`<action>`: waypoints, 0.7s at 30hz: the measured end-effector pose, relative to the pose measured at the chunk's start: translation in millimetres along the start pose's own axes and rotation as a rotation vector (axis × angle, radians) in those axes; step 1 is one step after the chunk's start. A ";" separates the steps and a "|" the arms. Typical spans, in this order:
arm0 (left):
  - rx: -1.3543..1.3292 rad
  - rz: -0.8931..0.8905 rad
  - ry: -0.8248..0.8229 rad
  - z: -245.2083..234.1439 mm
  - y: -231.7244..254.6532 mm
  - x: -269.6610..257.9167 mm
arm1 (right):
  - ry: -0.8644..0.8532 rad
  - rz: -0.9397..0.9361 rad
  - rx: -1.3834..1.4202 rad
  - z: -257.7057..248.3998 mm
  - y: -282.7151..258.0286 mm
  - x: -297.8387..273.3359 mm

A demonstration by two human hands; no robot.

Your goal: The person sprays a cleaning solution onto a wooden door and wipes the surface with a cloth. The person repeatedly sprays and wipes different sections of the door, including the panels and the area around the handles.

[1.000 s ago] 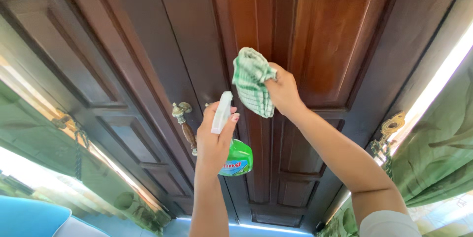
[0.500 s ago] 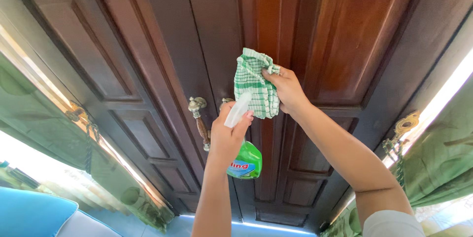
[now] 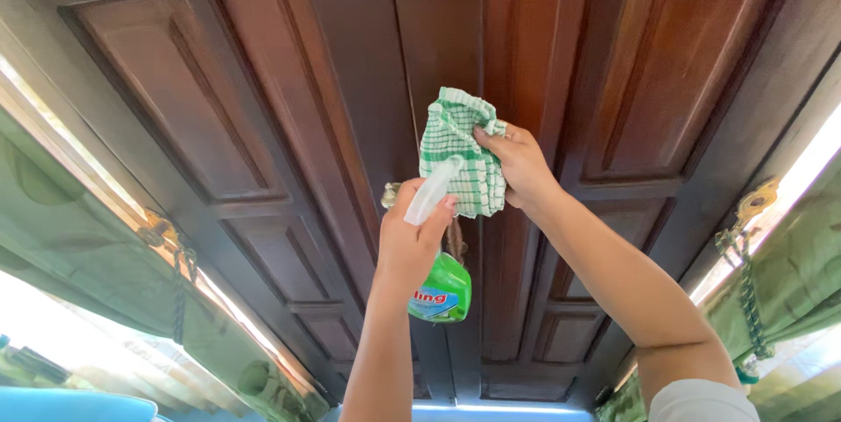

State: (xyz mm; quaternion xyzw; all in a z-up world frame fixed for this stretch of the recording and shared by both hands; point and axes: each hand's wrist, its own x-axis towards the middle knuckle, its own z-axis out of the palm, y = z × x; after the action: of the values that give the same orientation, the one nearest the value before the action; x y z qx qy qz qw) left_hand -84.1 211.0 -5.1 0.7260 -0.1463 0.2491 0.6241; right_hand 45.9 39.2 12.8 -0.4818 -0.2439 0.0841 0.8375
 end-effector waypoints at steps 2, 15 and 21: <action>-0.028 0.028 0.000 -11.4 -2.4 2.4 | 0.030 -0.024 0.013 10.7 3.2 0.0; -0.109 0.019 -0.024 -55.0 -26.1 15.1 | 0.071 -1.338 -1.692 44.6 -56.9 62.6; -0.062 -0.012 0.002 -61.4 -42.1 13.3 | -0.584 -0.896 -2.009 -13.5 10.7 46.6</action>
State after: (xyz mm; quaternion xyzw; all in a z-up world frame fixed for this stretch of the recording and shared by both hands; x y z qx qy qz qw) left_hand -62.0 280.0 -26.9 0.7070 -0.1490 0.2413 0.6478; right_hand 93.9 52.0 13.3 -0.7663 -0.5371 -0.3472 -0.0614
